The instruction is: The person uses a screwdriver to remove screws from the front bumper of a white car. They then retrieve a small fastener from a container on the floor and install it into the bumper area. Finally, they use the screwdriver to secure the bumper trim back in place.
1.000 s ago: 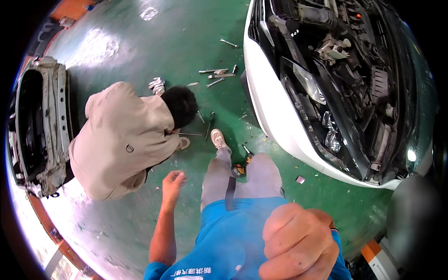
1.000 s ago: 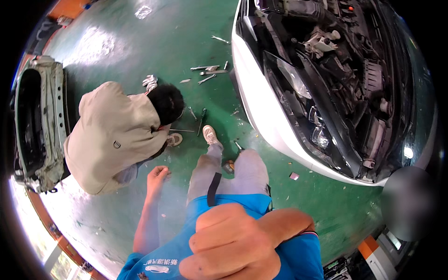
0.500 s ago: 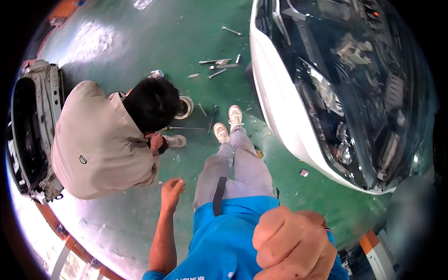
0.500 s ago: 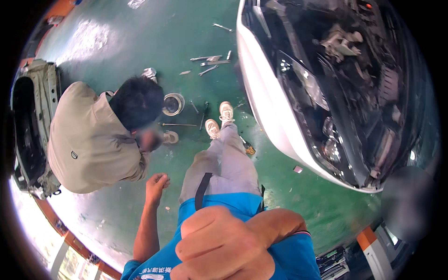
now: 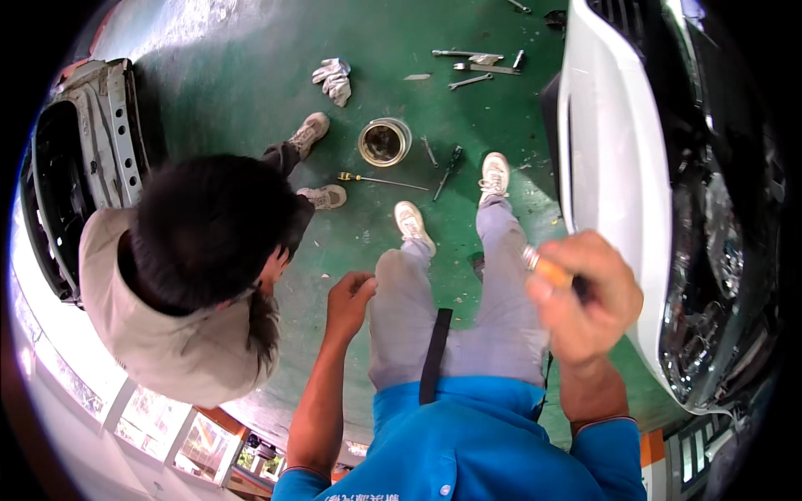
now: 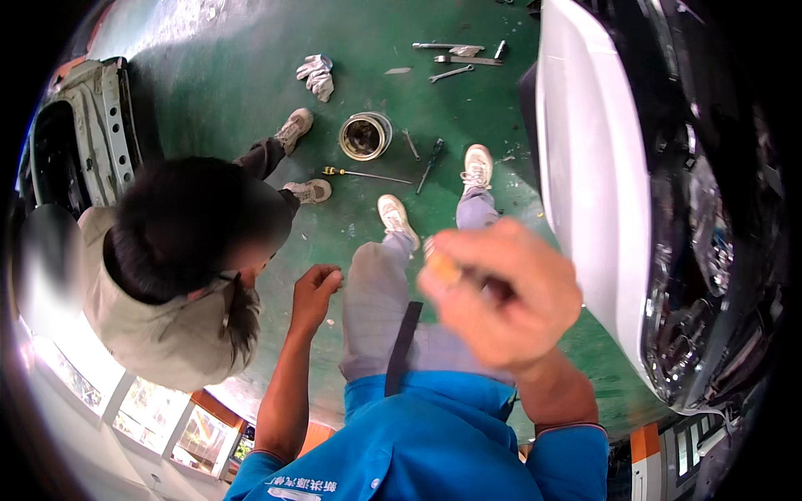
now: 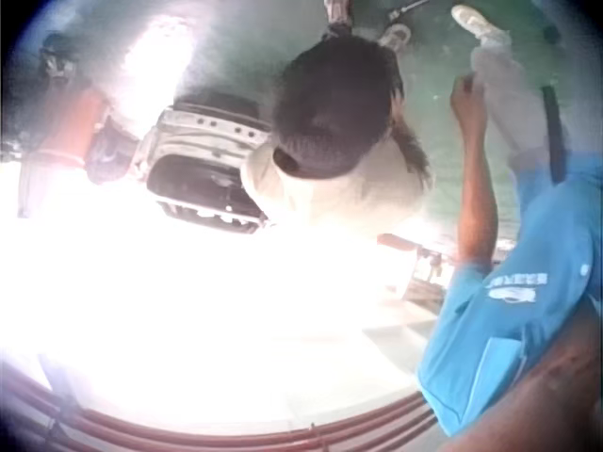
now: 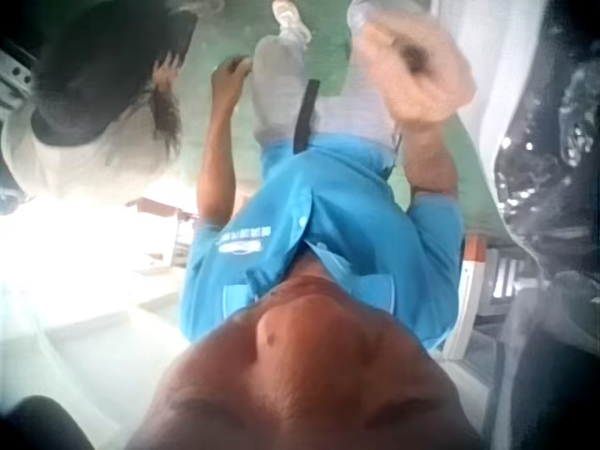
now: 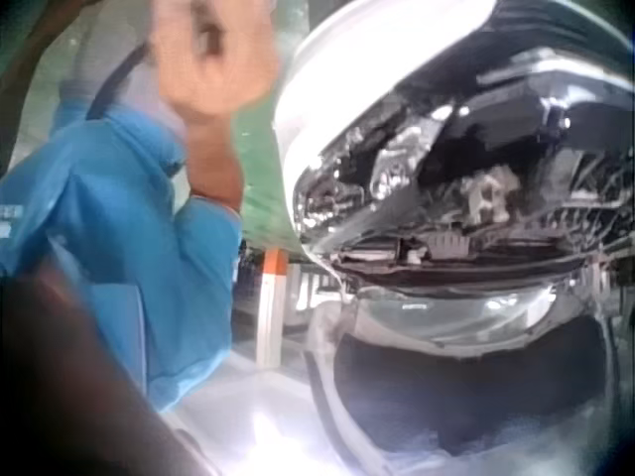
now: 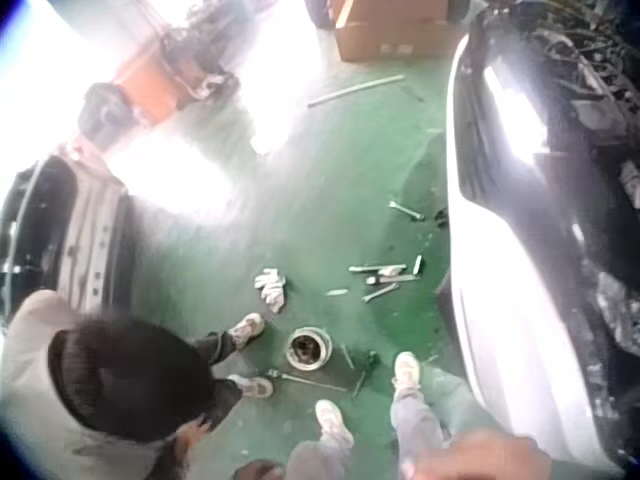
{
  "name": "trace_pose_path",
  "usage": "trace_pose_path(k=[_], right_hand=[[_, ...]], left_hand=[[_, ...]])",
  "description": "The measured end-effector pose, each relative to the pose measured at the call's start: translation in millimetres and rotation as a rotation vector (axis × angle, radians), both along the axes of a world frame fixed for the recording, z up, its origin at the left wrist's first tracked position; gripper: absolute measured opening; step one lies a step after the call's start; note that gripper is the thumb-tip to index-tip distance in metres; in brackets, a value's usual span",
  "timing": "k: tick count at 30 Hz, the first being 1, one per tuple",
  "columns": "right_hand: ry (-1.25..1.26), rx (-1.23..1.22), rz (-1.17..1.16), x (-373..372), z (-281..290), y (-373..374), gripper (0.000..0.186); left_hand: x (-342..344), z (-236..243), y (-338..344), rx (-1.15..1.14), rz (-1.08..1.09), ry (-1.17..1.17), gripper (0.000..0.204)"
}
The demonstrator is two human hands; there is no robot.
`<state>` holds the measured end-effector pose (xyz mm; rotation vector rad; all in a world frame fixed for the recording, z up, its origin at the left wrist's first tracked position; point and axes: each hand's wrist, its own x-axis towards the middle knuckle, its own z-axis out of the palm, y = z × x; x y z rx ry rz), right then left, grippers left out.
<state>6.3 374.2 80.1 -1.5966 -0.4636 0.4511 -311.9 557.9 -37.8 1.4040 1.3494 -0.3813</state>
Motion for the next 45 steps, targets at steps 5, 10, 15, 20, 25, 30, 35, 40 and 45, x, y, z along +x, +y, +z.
trace_pose_path(k=[5, 10, 15, 20, 25, 30, 35, 40, 45], right_hand=[[0.237, -0.209, -0.213, -22.7, -116.9, 31.4, 0.017], [0.204, -0.298, -0.255, -62.5, -260.3, 59.5, 0.017], [0.301, -0.404, -0.099, -105.0, -394.8, 80.4, 0.016], [0.309, -0.538, 0.103, -116.3, -530.1, 70.8, 0.016], [0.241, -0.647, 0.274, -115.2, -625.4, 45.1, 0.014], [0.172, -0.737, 0.399, -108.5, -663.7, 44.0, 0.014], [0.095, -0.783, 0.394, -104.3, -656.9, 34.3, 0.015], [0.067, -0.788, 0.343, -105.7, -647.2, 28.4, 0.014], [0.099, -0.793, 0.343, -118.6, -646.2, 29.2, 0.013]], left_hand=[[-19.6, -108.1, 47.2, -0.067, 0.014, -0.008, 0.023], [-51.6, -222.6, 106.3, -0.053, 0.015, -0.008, 0.02], [-73.6, -315.0, 166.4, -0.01, -0.079, -0.069, 0.019], [-79.4, -432.4, 201.4, 0.091, -0.183, -0.18, 0.021], [-52.0, -493.4, 204.9, 0.288, -0.371, -0.348, 0.016], [-30.0, -523.5, 193.2, 0.534, -0.584, -0.705, 0.016], [7.1, -507.3, 173.4, 0.854, -0.932, -0.853, 0.032], [21.2, -515.3, 167.5, 0.811, -1.202, -0.52, 0.035], [68.4, -547.8, 174.5, 0.534, -1.539, -0.283, 0.037]])
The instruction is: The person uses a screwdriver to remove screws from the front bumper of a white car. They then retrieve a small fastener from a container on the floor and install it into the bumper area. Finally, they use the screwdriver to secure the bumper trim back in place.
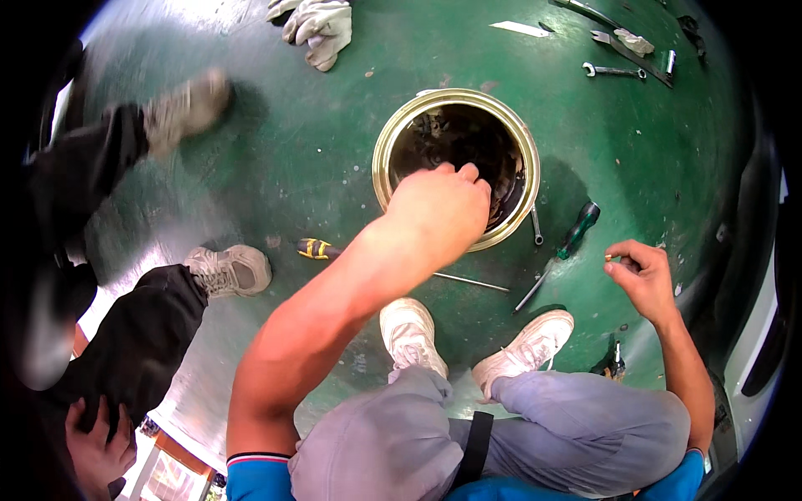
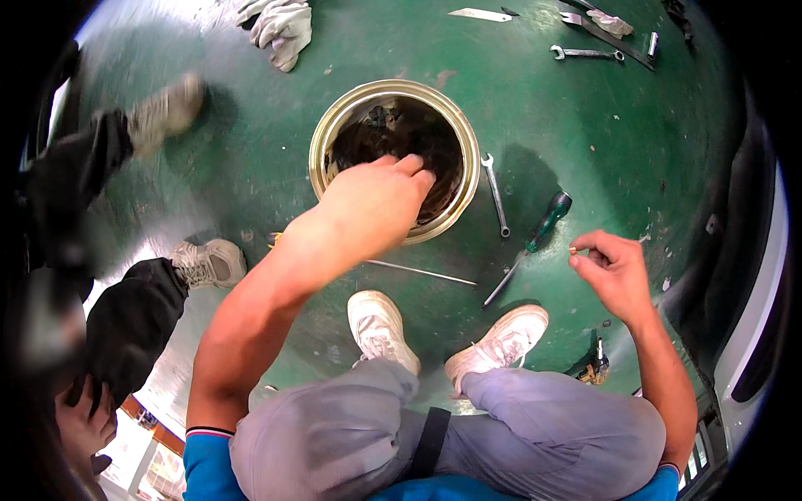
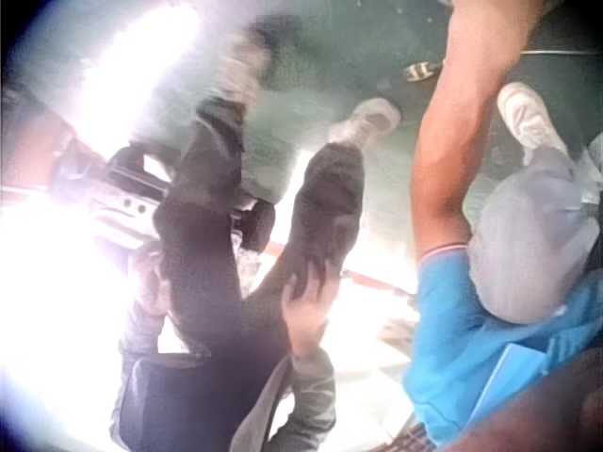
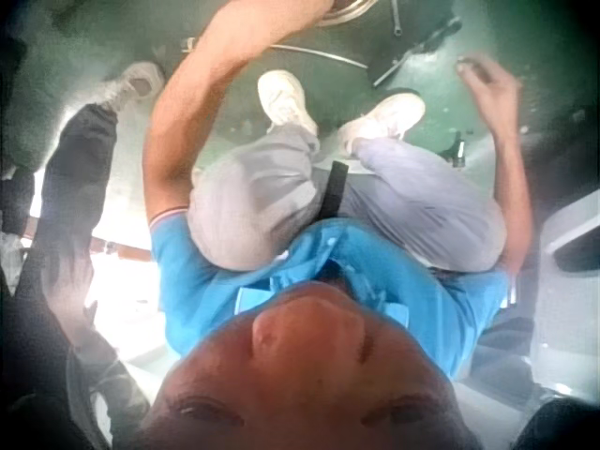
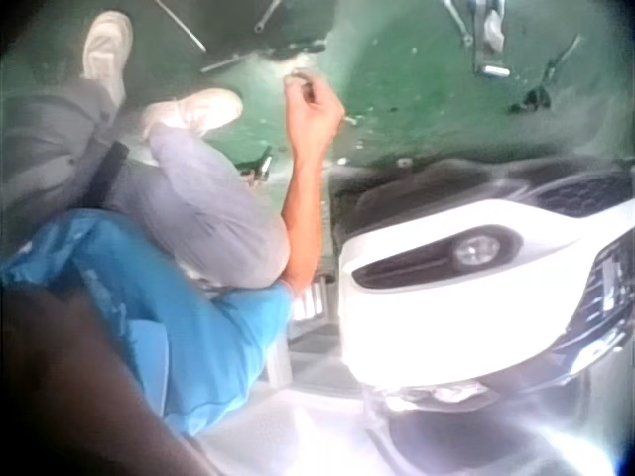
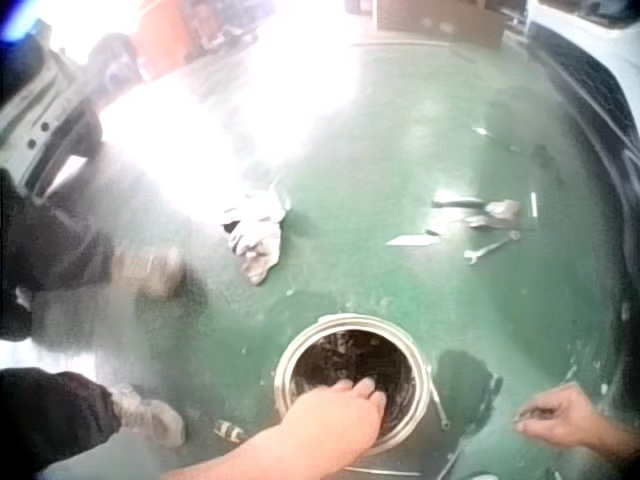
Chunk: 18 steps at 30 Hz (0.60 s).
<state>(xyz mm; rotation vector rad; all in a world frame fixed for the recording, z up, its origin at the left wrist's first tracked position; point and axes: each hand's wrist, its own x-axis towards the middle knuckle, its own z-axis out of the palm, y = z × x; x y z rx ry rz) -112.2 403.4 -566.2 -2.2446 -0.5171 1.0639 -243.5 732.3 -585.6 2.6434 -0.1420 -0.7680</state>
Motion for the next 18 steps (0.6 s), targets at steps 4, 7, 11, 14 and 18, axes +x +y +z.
trace_pose_path(k=[4, 7, 11, 14, 18], right_hand=[[0.006, -0.025, -0.026, -6.3, 2.8, -9.0, 0.014], [0.009, 0.018, 0.02, -5.5, 3.4, -0.4, 0.015], [-0.039, -0.036, -0.02, -9.4, 4.2, -17.1, 0.015], [-0.048, -0.066, -0.023, -8.8, 6.3, -21.3, 0.015], [-0.053, -0.078, -0.014, -9.4, 3.7, -24.7, 0.015]], left_hand=[[23.2, -38.5, -0.3, 0.051, -0.181, 0.008, 0.037], [11.8, -41.5, 13.8, 0.217, -0.21, 0.085, 0.034], [15.8, -41.2, 8.0, 0.525, -0.152, -0.074, 0.03], [15.3, 9.8, 11.9, 0.19, -0.032, -0.145, 0.028], [-26.3, 62.8, 29.5, -0.304, 0.332, -0.45, 0.028]])
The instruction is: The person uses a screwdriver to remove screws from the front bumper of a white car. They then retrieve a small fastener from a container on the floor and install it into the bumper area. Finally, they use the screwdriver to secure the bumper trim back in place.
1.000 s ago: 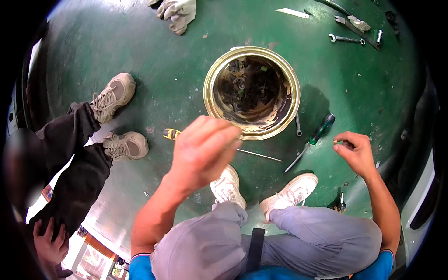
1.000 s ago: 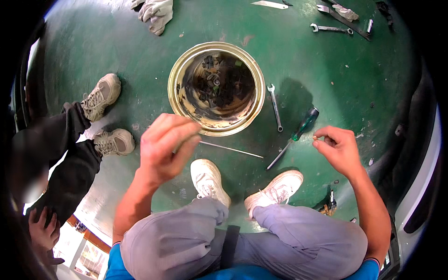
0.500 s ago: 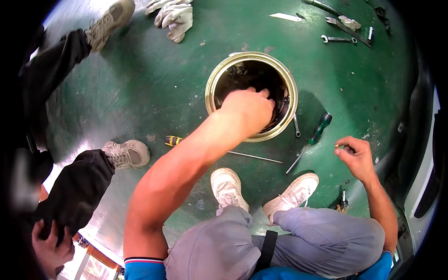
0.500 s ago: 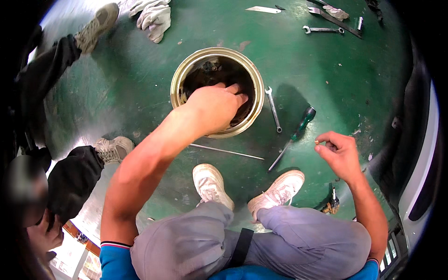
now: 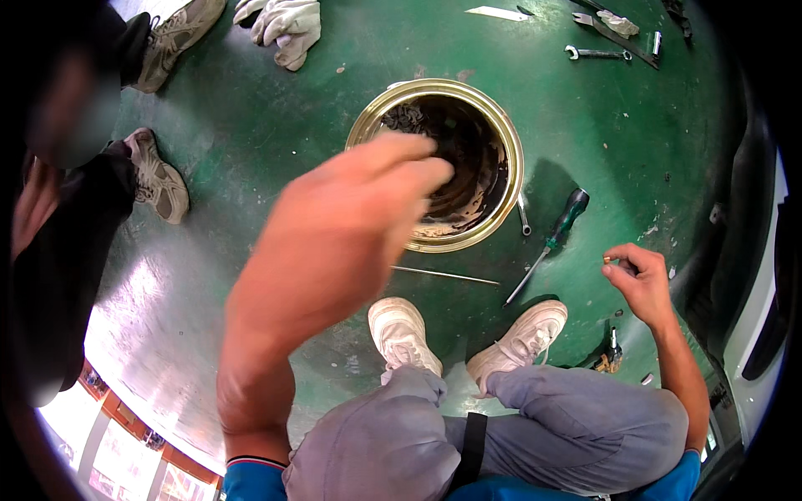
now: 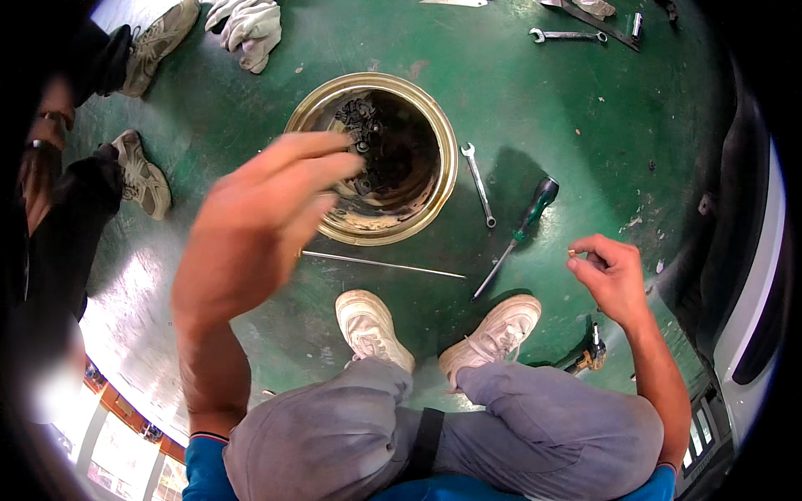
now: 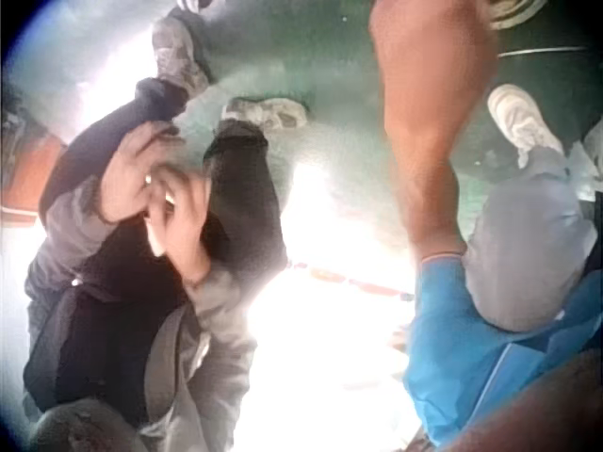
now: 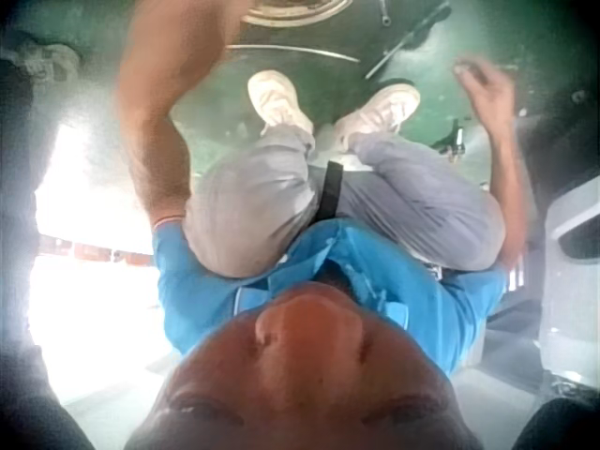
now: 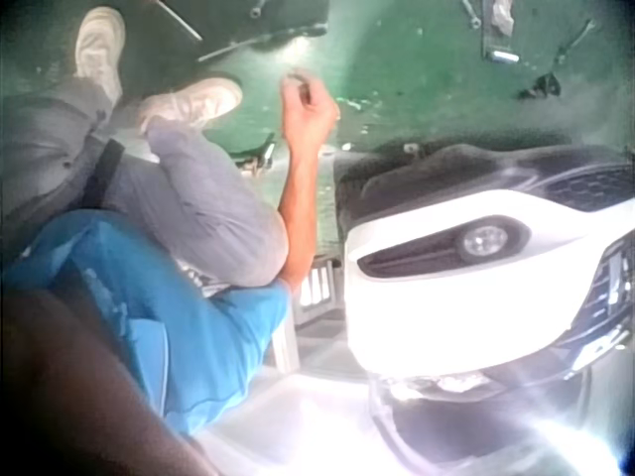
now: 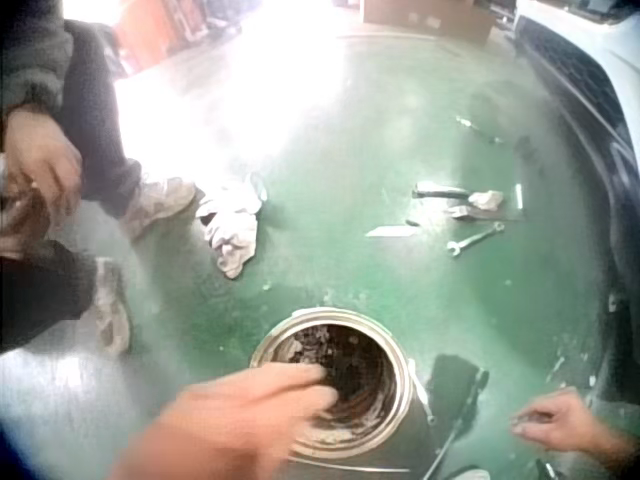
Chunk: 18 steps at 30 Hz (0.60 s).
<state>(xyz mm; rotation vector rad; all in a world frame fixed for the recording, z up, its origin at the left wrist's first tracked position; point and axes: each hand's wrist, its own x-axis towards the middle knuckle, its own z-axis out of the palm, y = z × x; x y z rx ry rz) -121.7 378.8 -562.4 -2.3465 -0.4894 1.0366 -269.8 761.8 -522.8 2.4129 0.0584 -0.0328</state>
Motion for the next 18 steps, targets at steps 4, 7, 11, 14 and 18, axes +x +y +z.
trace_pose_path(k=[4, 7, 11, 14, 18], right_hand=[[-0.001, 0.004, 0.033, 2.2, -5.8, 5.4, 0.015], [-0.019, -0.04, 0.08, 6.2, -5.4, 14.4, 0.014], [-0.016, -0.044, 0.109, 8.9, -1.3, 25.5, 0.015], [-0.017, -0.039, 0.109, 8.6, 2.1, 26.5, 0.014], [-0.001, -0.009, 0.079, 4.2, -4.3, 26.0, 0.014]], left_hand=[[-44.0, -14.8, 34.4, -0.207, 0.232, -0.031, 0.032], [-61.2, -14.5, 19.0, -0.143, 0.338, 0.024, 0.031], [-71.8, -26.2, 15.6, -0.092, 0.335, 0.053, 0.031], [-66.8, -25.6, 12.0, -0.076, 0.326, 0.033, 0.032], [-59.5, -28.8, 1.9, -0.021, 0.268, -0.068, 0.034]])
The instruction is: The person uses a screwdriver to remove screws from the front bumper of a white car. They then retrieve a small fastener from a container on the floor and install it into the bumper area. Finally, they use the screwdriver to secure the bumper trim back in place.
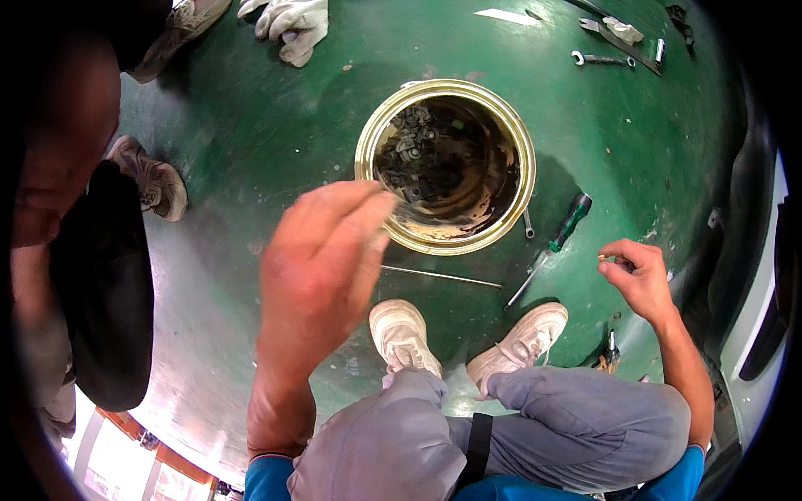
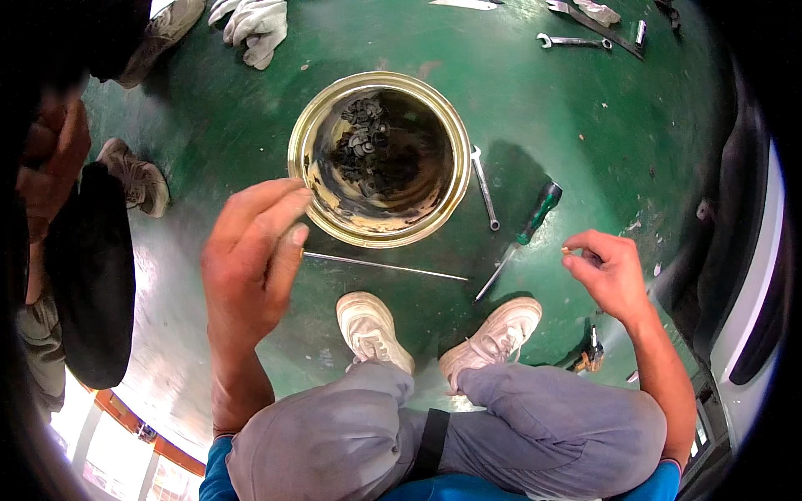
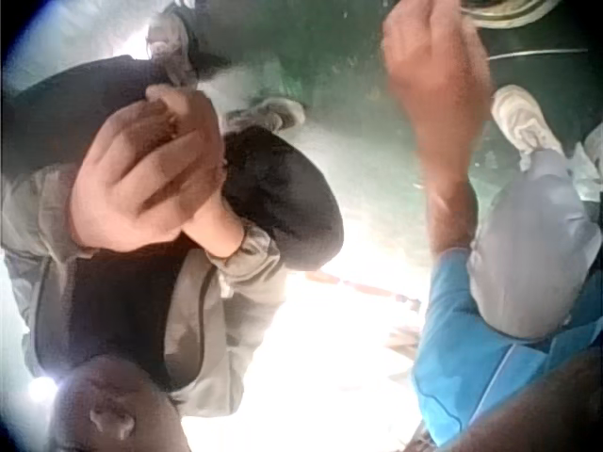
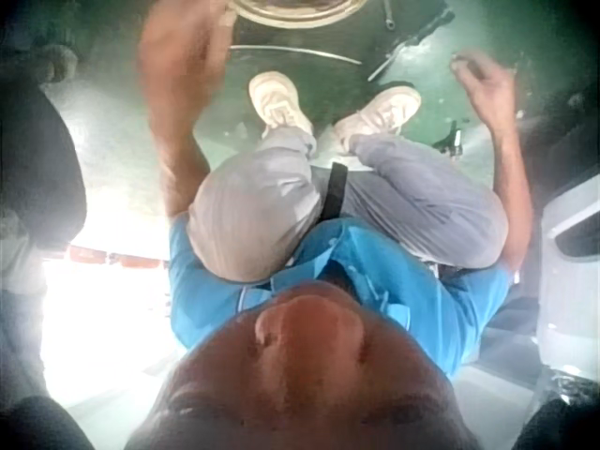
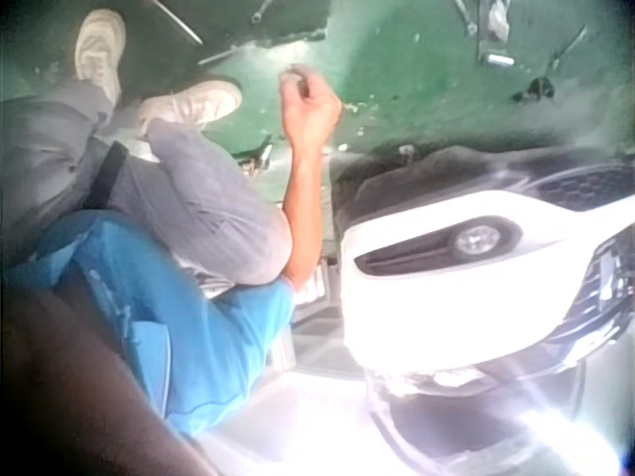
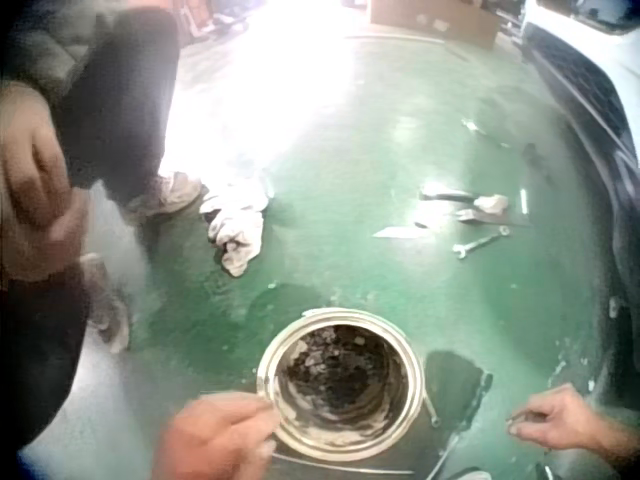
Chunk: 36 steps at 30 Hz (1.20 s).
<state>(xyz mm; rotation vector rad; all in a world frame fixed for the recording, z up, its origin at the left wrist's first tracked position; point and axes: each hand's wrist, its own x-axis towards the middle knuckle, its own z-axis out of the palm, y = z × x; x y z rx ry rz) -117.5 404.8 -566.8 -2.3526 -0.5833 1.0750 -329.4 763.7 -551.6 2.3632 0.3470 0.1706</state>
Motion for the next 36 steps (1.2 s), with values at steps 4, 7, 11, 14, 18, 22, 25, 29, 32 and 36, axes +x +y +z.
trace_pose_path(k=[4, 7, 11, 14, 18, 22, 25, 29, 32, 36], right_hand=[[0.008, 0.0, -0.026, -4.3, 1.8, -6.5, 0.014], [0.025, -0.033, -0.015, -4.4, 7.2, -5.6, 0.014], [0.038, -0.037, -0.028, -4.8, 12.1, -5.1, 0.013], [0.042, -0.021, -0.047, -7.3, 14.8, -8.6, 0.014], [0.063, -0.026, -0.074, -10.5, 15.1, -13.6, 0.014], [0.05, -0.02, -0.058, -11.3, 12.4, -18.7, 0.014], [0.06, -0.012, -0.07, -10.5, 10.8, -20.2, 0.014], [0.07, 0.0, -0.088, -8.9, 9.5, -17.7, 0.014], [0.088, -0.004, -0.083, -8.5, 6.5, -14.7, 0.013], [0.096, -0.03, -0.05, -6.2, 2.6, -8.9, 0.013]], left_hand=[[29.2, 2.7, -13.1, 0.104, -0.236, 0.051, 0.036], [56.1, -5.6, -25.0, 0.316, -0.41, 0.244, 0.034], [97.5, -34.4, -28.1, 0.29, -0.476, 0.645, 0.027], [102.0, -68.9, -28.3, 0.348, -0.472, 0.658, 0.024], [100.0, -83.6, -26.7, 0.395, -0.483, 0.613, 0.024], [96.6, -74.8, -21.3, 0.343, -0.483, 0.5, 0.024], [84.6, -41.6, -8.0, 0.201, -0.429, 0.334, 0.024], [56.2, 9.0, 16.5, -0.008, -0.26, 0.166, 0.024], [34.1, 28.0, 32.7, -0.055, -0.114, 0.108, 0.025], [27.7, 27.3, 27.2, -0.03, -0.021, -0.006, 0.025]])
